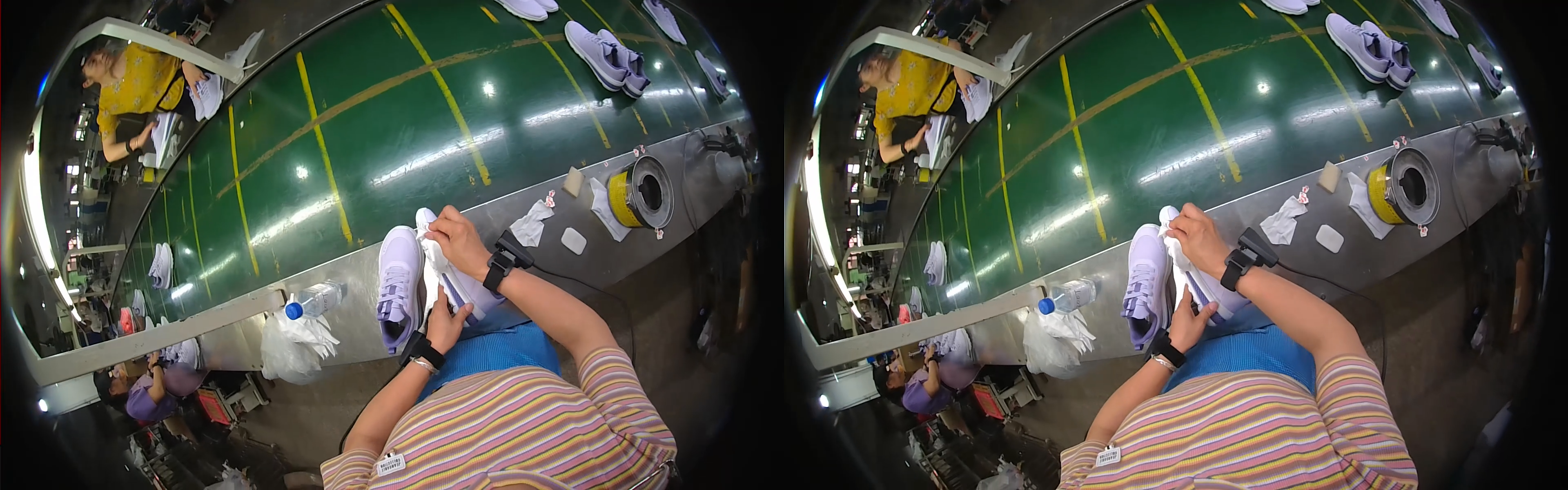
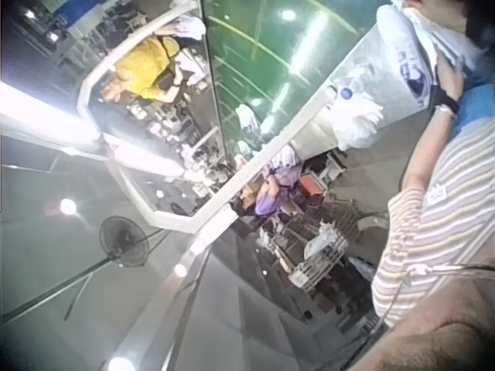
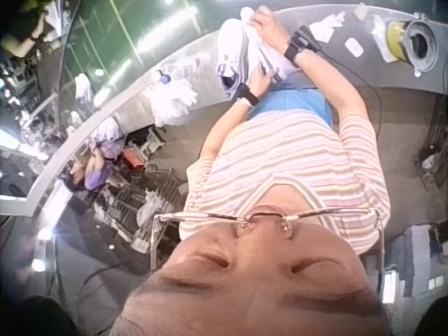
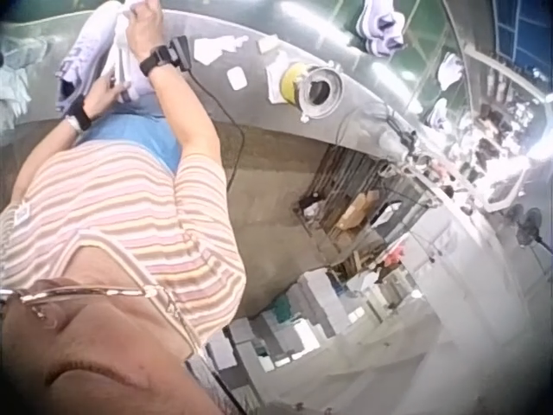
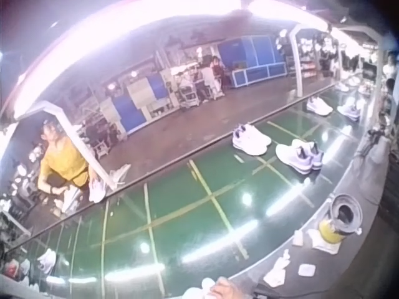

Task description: Cleaning and inspecting newly manufactured shoes on a conveyor belt using a cloth and solvent.

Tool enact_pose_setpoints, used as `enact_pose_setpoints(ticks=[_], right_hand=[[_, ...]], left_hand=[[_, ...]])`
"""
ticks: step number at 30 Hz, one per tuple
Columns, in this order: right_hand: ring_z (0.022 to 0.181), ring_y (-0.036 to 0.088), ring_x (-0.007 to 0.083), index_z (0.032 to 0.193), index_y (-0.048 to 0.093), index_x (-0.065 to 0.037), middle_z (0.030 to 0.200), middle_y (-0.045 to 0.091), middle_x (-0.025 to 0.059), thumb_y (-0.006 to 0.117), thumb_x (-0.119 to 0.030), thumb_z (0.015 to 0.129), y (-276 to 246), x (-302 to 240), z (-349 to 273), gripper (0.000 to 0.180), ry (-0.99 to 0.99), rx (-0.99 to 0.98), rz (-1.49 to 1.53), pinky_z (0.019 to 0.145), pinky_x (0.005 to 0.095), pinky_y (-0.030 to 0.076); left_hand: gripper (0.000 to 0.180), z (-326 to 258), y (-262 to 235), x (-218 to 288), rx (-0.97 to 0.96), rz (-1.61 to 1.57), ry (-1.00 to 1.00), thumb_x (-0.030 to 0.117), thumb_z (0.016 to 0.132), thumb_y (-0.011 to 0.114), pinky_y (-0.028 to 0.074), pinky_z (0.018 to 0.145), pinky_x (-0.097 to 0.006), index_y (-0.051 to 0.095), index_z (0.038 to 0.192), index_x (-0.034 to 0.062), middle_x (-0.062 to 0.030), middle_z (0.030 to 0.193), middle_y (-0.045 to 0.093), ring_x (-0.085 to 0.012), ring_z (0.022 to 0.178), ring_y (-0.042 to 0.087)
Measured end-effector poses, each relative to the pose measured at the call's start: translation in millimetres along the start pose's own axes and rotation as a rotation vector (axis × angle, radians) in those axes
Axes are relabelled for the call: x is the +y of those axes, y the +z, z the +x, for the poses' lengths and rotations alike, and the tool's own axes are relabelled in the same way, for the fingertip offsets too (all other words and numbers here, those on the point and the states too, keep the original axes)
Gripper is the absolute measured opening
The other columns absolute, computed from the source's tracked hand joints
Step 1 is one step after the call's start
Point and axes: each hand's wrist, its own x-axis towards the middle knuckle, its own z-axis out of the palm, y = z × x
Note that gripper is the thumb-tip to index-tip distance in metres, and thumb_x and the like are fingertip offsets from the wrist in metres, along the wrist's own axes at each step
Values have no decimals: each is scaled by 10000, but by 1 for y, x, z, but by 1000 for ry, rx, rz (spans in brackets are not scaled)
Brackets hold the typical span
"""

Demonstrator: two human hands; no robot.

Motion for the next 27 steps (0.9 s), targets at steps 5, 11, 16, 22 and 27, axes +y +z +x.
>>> enact_pose_setpoints(ticks=[5,11,16,22,27], right_hand=[[744,503,275,809,625,-1,746,485,105,613,-32,741,-6,-1,-17,75,-143,-44,-103,655,361,402],[728,479,260,804,623,-38,736,485,79,615,-68,718,-22,-2,-74,91,-216,-191,-144,656,360,391],[690,499,267,780,599,-23,737,507,98,639,-94,723,-65,-13,-92,99,70,-487,-37,635,343,402],[827,574,130,963,540,-13,898,574,45,563,-32,832,-111,-23,-97,134,621,-148,704,738,261,468],[856,590,157,1045,512,-22,931,579,64,524,-5,859,-98,-39,-94,188,587,-33,952,782,300,485]], left_hand=[[649,2,1,-3,22,-129,51,201,806,641,469,744,-305,297,1295,-51,-173,1008,595,-201,844,590],[625,2,-1,-4,34,-47,105,138,803,618,472,707,-296,288,1292,-69,-158,959,597,-190,790,577],[783,-2,2,-10,40,48,53,129,754,652,478,766,-330,178,1330,-109,-221,1074,546,-268,906,589],[521,-69,-54,29,343,-25,358,46,753,648,476,784,-300,438,1229,13,-135,1049,507,-218,971,532],[487,-59,-103,-52,554,-9,165,54,744,617,468,747,-306,456,1200,-2,-139,1040,509,-210,896,529]])
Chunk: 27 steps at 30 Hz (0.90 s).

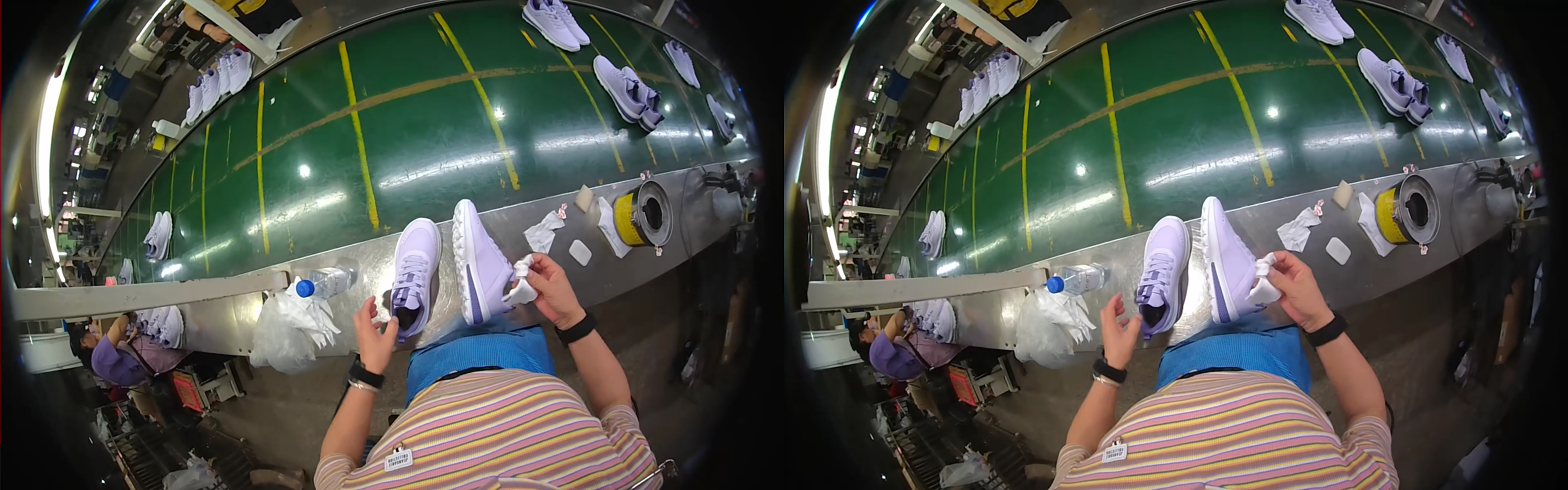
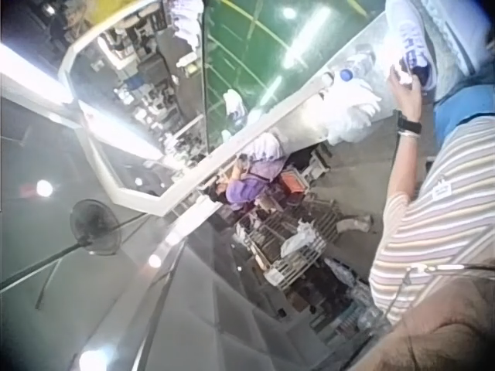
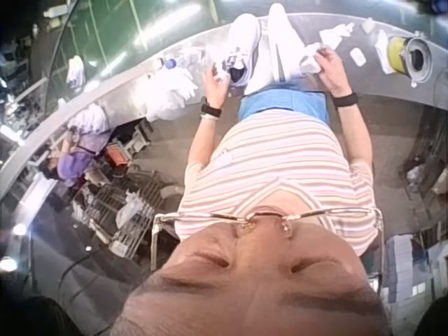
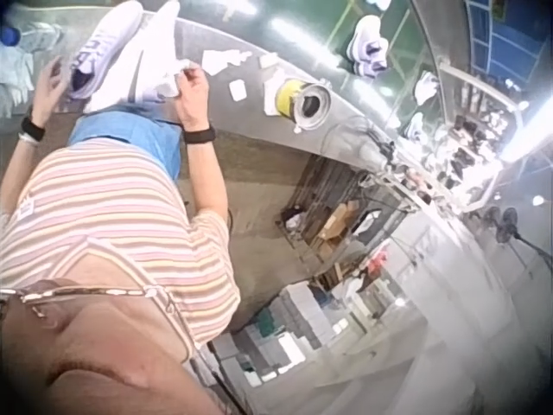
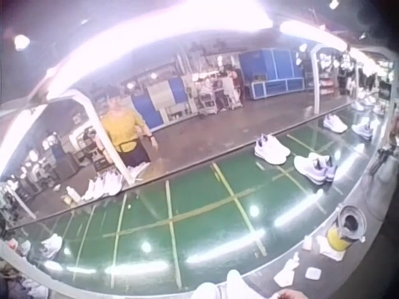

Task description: Cleaning and inspecting newly manufactured shoes on a conveyor belt using a cloth and solvent.

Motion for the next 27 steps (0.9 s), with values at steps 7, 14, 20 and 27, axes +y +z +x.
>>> enact_pose_setpoints(ticks=[7,14,20,27], right_hand=[[828,591,168,1015,514,-21,931,576,70,532,15,839,50,25,12,181,76,-28,25,758,299,491],[814,593,150,1050,527,-19,939,586,62,530,-17,859,66,48,12,191,163,-46,16,752,287,492],[797,609,192,1038,529,-16,928,595,90,528,-79,860,90,51,22,189,273,-18,9,756,308,492],[851,594,139,1034,540,10,939,609,71,574,-20,816,93,43,27,222,229,-4,-257,769,260,480]], left_hand=[[604,32,23,-59,-502,-303,-314,61,711,591,460,764,-296,368,1263,-40,-151,998,586,-184,892,562],[468,-3,-25,-16,-678,-999,-715,276,872,534,471,825,-305,418,1252,29,-95,1112,558,-171,959,567],[503,-18,-1,-23,-675,-1189,-662,345,880,527,453,891,-380,411,1254,31,-113,1187,530,-197,1054,542],[513,-21,17,-32,-725,-1290,-719,304,862,564,443,884,-306,423,1227,-27,-108,1146,544,-178,1018,549]])
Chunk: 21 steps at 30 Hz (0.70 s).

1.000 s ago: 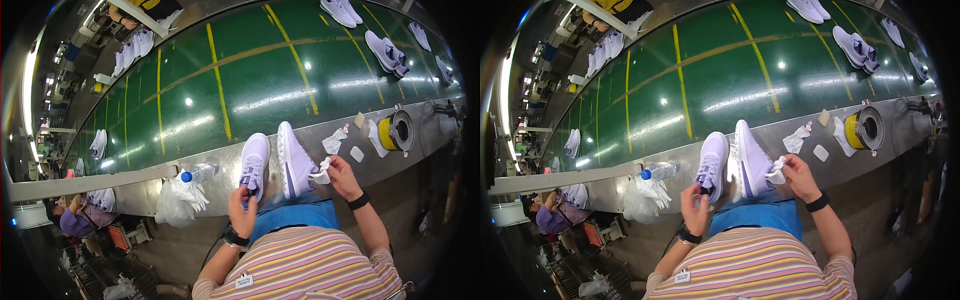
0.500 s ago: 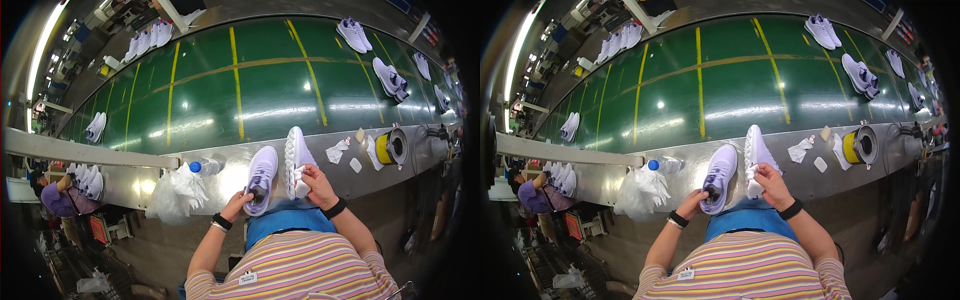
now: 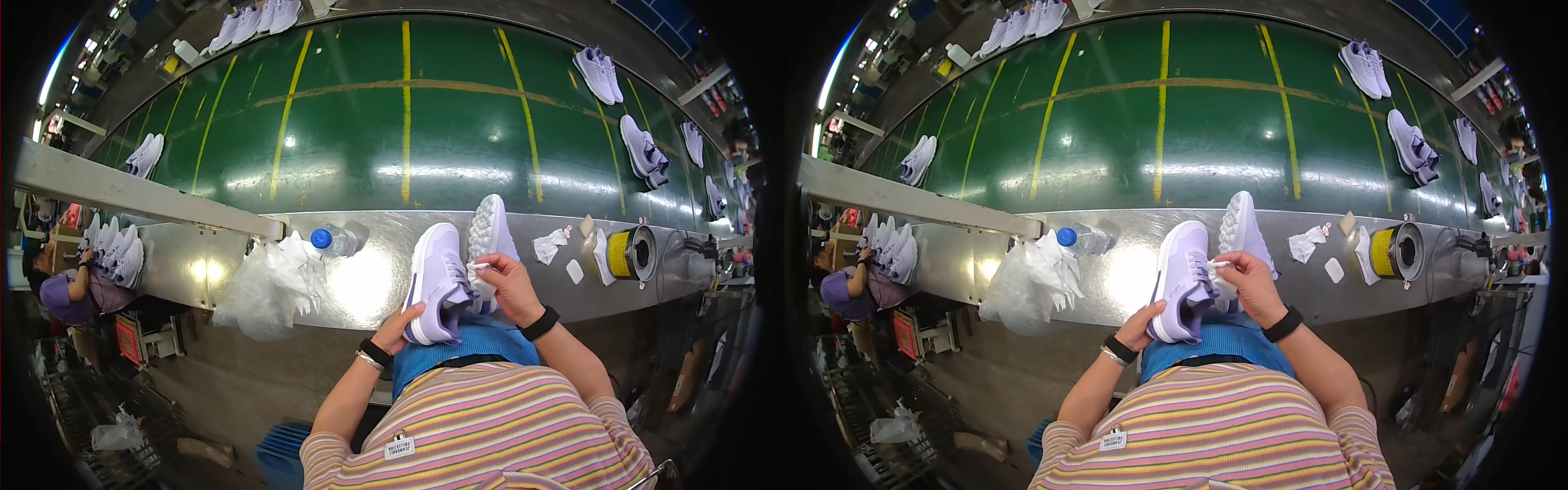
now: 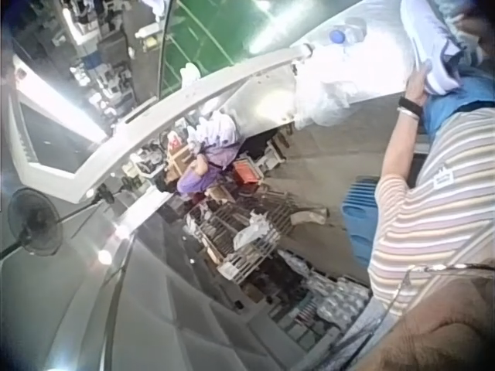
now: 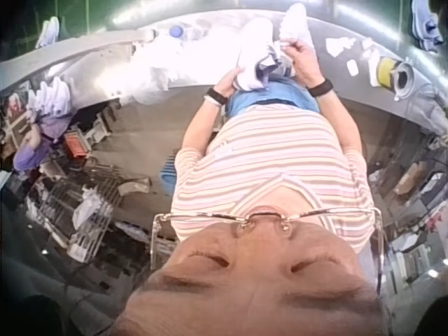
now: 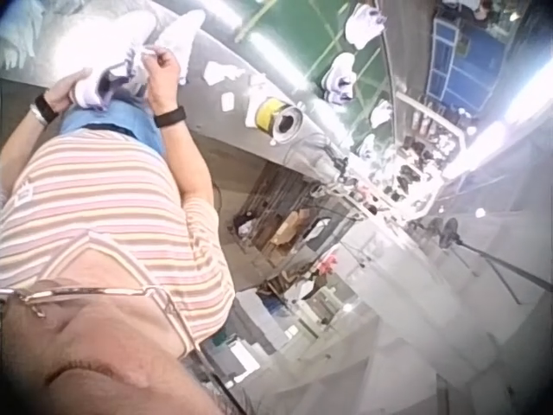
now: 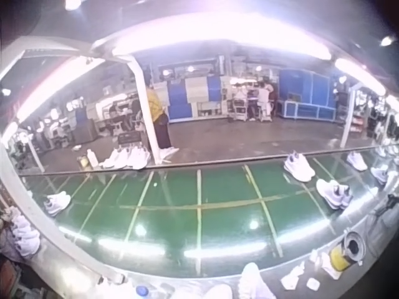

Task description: Cleaning and inspecting newly manufactured shoes on a conveyor belt using a cloth and solvent.

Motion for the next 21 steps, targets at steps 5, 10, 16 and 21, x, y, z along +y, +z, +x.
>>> enact_pose_setpoints(ticks=[5,10,16,21], right_hand=[[868,582,124,1012,558,14,937,611,68,603,-6,773,11,-22,23,243,-291,7,-347,766,251,465],[819,601,179,867,620,-1,853,621,101,610,-67,740,29,-24,74,143,-434,-14,-781,744,275,458],[778,573,330,836,637,-14,801,591,169,543,-25,716,62,-10,124,152,-555,-68,-1057,722,376,451],[810,574,341,799,633,5,820,599,165,527,18,713,75,2,123,137,-536,-174,-1126,740,393,451]], left_hand=[[568,-14,17,-3,196,267,251,234,834,609,413,895,-291,369,1282,-20,-115,1158,518,-172,1035,510],[508,-17,9,-12,354,480,375,288,895,522,410,875,-276,396,1263,-38,-103,1149,527,-157,1013,512],[560,-7,-5,-26,484,465,375,408,962,287,413,861,-259,470,1186,-72,-120,1103,560,-148,968,533],[552,-17,7,-23,508,559,413,391,963,298,392,893,-270,451,1217,-75,-139,1144,542,-168,1015,513]])
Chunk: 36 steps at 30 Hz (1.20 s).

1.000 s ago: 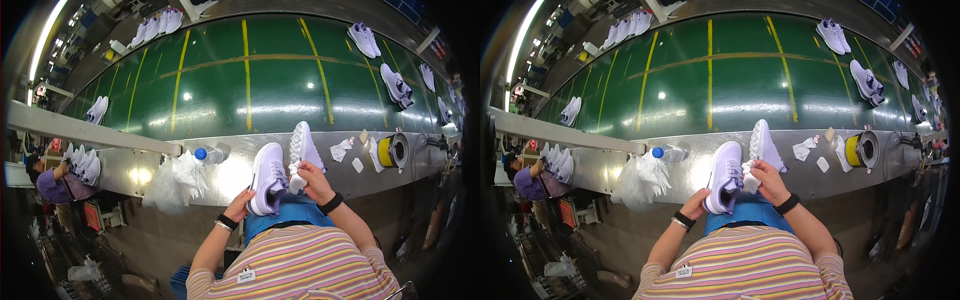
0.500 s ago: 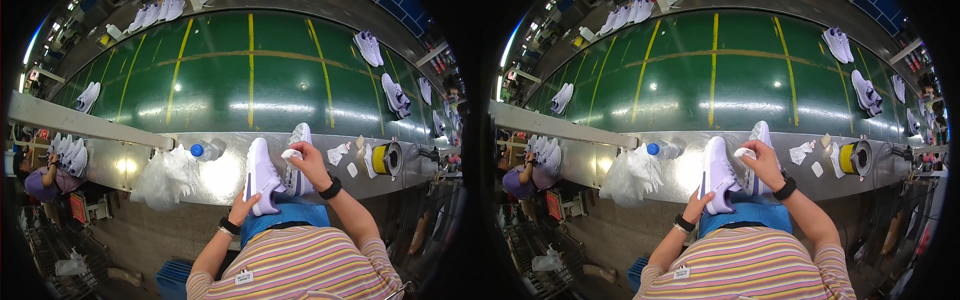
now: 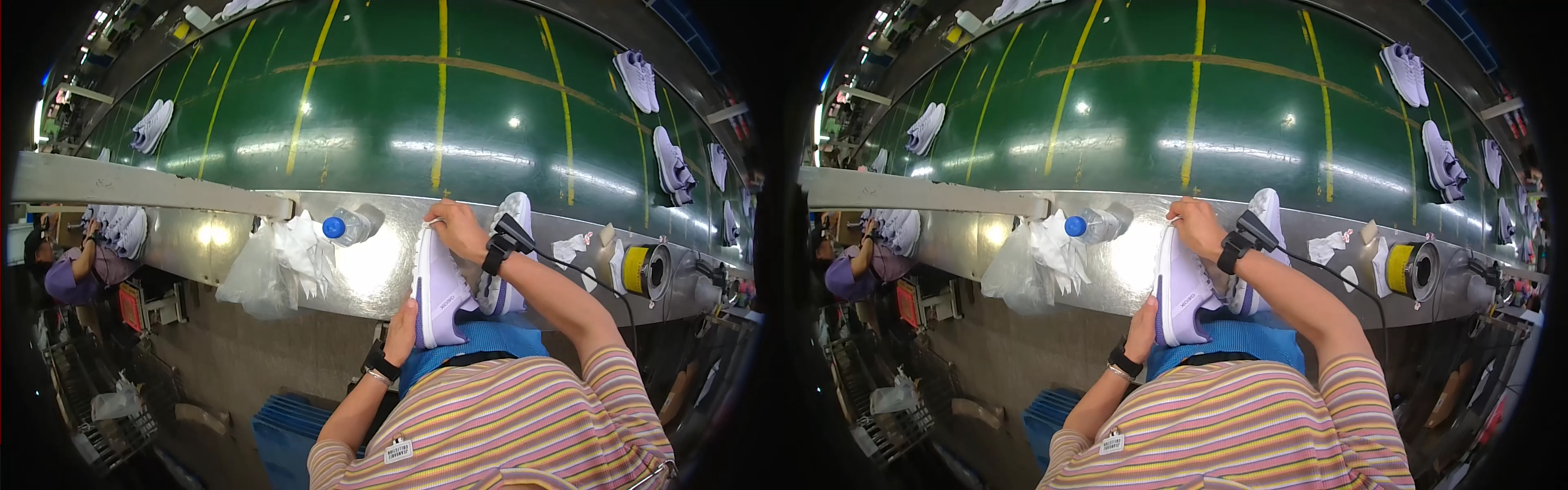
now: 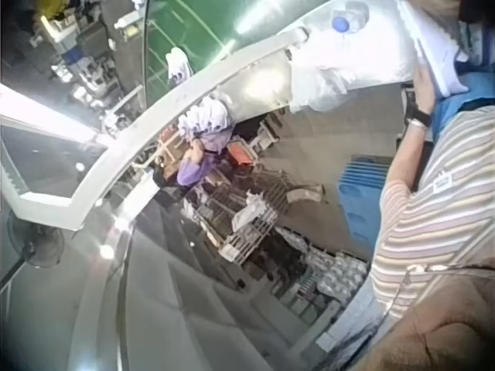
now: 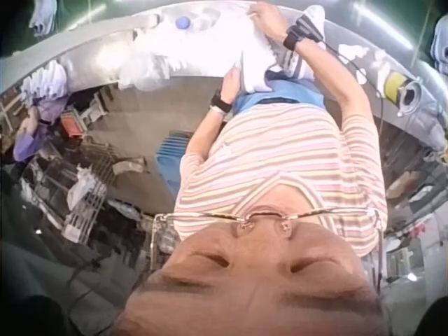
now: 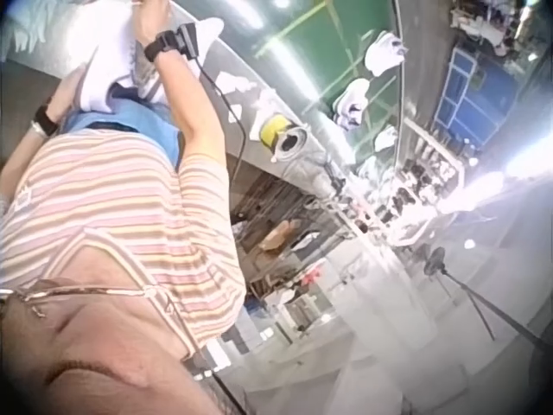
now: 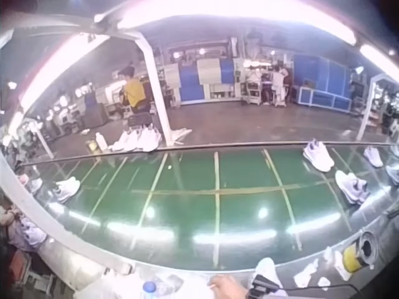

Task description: Cleaning and inspecting newly manufactured shoes on a conveyor belt using a cloth and solvent.

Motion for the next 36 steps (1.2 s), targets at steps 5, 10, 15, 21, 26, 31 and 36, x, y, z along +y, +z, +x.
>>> enact_pose_setpoints(ticks=[5,10,15,21,26,31,36], right_hand=[[796,575,316,790,629,-11,827,596,147,538,53,690,3,-6,-18,150,-150,-54,19,723,371,459],[795,566,286,821,641,-22,817,572,115,554,63,704,8,-29,-53,168,-289,-154,94,716,350,459],[766,566,265,861,652,-45,810,553,110,576,40,716,6,-18,-30,185,-86,43,149,700,324,447],[799,553,259,865,659,-47,843,524,110,579,25,739,7,-32,-44,165,-93,-155,183,697,326,445],[759,540,249,868,657,-53,815,493,99,582,60,726,4,-24,-22,196,-45,-43,33,673,321,438],[730,525,250,860,656,-58,818,498,105,567,16,756,4,-30,-40,156,-145,-140,137,654,319,426],[726,525,225,858,666,-79,780,489,83,575,35,744,6,-21,-32,185,-59,-44,122,645,308,423]], left_hand=[[542,-5,2,20,-13,92,27,361,967,291,343,951,-277,384,1279,-73,-158,1212,498,-182,1094,466],[537,-7,3,29,-18,80,24,330,958,311,256,1025,-312,324,1310,-76,-228,1326,387,-279,1246,360],[561,-7,12,30,1,173,27,358,947,325,314,978,-344,315,1322,-59,-285,1213,467,-332,1154,447],[584,-9,9,35,35,391,11,381,936,343,392,802,-398,280,1350,-25,-288,890,547,-364,843,525],[601,-9,11,47,-3,445,-3,393,930,355,384,792,-409,250,1367,-6,-285,882,544,-378,841,500],[624,-10,12,61,-20,531,-63,403,922,371,382,830,-399,221,1382,10,-318,920,527,-398,863,478],[623,-9,10,56,-32,546,-48,404,923,367,384,831,-405,205,1390,24,-326,939,517,-397,865,477]])
